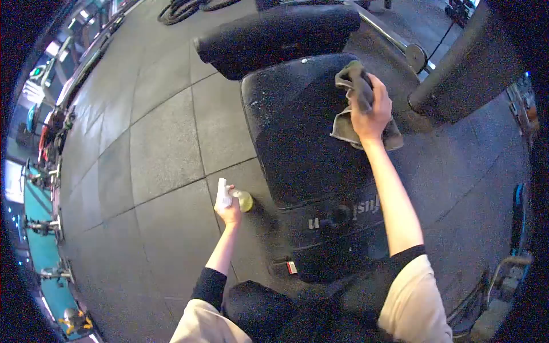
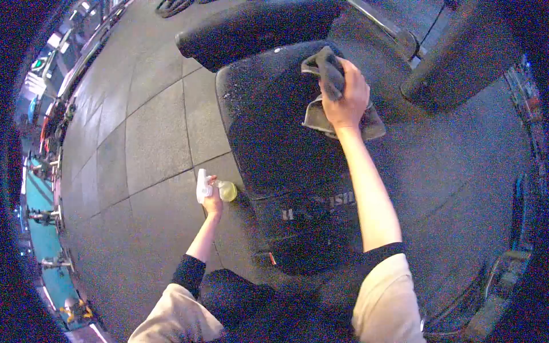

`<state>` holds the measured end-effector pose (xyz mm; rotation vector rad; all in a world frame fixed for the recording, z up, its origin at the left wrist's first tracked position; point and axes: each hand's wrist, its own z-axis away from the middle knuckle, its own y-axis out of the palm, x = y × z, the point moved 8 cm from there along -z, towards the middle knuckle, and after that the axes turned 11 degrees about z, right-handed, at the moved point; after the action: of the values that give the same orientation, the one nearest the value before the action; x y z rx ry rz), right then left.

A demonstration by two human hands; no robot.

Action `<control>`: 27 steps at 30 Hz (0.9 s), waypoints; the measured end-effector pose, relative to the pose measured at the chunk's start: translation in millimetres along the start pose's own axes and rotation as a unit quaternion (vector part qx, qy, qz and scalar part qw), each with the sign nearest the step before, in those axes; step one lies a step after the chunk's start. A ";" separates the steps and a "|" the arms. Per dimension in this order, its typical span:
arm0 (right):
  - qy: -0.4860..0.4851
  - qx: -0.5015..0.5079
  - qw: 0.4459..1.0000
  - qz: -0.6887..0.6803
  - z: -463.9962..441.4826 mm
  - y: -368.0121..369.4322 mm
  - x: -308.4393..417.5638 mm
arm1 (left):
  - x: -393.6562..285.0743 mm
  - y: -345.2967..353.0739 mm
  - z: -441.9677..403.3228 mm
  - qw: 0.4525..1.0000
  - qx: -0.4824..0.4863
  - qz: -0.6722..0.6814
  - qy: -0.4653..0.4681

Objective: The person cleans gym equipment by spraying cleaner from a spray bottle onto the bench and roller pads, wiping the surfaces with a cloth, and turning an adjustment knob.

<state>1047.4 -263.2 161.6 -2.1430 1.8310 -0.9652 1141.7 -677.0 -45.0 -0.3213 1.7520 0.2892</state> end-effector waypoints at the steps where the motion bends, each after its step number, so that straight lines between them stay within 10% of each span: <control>1: 0.003 -0.019 0.996 -0.085 2.1 -4.0 -1.0 | 0.9 -0.2 -0.2 0.999 0.008 -0.038 0.001; 5: -0.240 0.120 0.961 0.063 14.0 -5.8 49.2 | 5.5 -3.1 3.7 0.988 0.027 -0.152 -0.023; 11: -0.295 0.315 0.896 0.106 70.5 -5.9 117.7 | -1.0 2.0 -0.8 0.983 0.045 -0.171 -0.053; 27: -0.208 0.142 0.960 0.122 8.3 113.0 188.1 | -13.5 -1.8 -1.6 0.993 -0.027 -0.116 0.024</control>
<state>966.4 -467.3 165.8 -1.7360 1.5897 -0.6190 1143.5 -678.4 -31.5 -0.5714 1.7369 0.1617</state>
